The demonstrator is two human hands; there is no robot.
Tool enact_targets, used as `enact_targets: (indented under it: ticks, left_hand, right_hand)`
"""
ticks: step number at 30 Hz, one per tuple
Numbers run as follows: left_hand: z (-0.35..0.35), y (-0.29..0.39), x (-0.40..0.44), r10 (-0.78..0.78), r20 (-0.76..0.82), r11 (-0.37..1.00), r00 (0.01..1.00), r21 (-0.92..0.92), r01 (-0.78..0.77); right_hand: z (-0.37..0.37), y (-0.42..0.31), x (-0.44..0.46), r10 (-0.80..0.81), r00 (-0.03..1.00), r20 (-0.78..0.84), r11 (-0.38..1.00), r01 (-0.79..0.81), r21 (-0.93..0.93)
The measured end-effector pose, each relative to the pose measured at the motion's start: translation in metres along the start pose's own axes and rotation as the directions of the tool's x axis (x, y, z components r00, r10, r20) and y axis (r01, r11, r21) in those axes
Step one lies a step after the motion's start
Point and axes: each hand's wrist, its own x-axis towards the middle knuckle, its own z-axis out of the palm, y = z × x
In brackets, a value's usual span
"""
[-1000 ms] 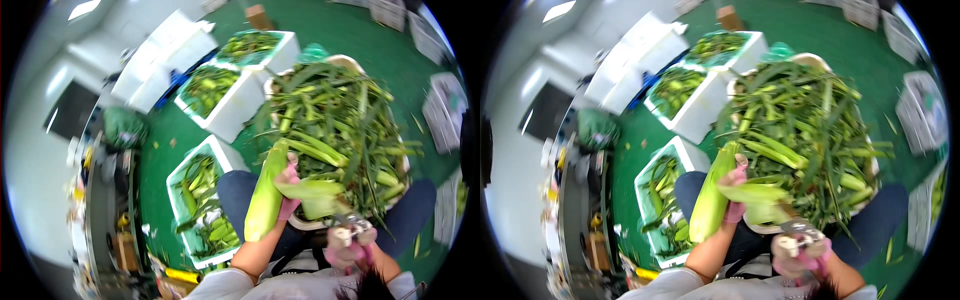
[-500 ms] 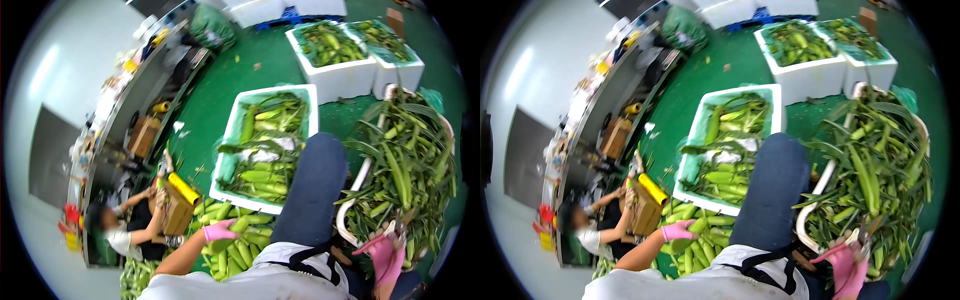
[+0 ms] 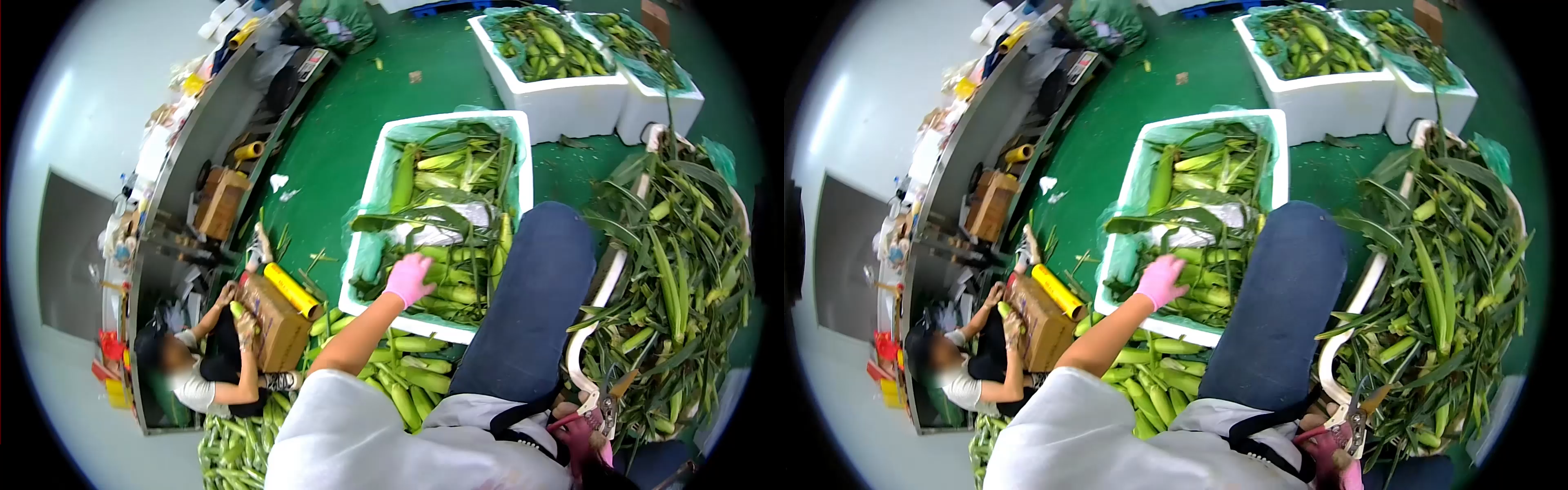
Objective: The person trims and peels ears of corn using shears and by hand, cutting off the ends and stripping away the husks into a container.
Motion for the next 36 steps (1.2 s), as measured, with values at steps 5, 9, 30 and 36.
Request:
enact_targets:
  ticks: [5, 9, 30, 36]
  left_hand:
    - [0.017, 0.0, 0.031, 0.095, 0.213, 0.991, 0.972, 0.072, -0.112]
    - [0.023, -0.021, 0.013, 0.031, 0.129, 0.903, 0.991, -0.429, 0.027]
    - [-0.241, 0.351, 0.031, 0.591, 0.102, 0.206, 0.8, -0.978, -0.028]
    - [-0.243, 0.401, 0.05, 0.815, 0.383, 0.422, 0.435, -0.907, 0.008]
  right_hand:
    - [-0.007, 0.011, -0.003, -0.048, 0.998, -0.036, 0.996, 0.05, 0.07]
    - [-0.012, 0.017, 0.0, -0.137, 0.99, 0.038, 0.979, 0.129, 0.16]
    - [0.015, -0.101, -0.013, -0.495, 0.855, 0.156, 0.528, 0.438, -0.728]
    - [-0.025, -0.169, -0.061, -0.277, 0.955, 0.105, 0.42, 0.218, -0.881]
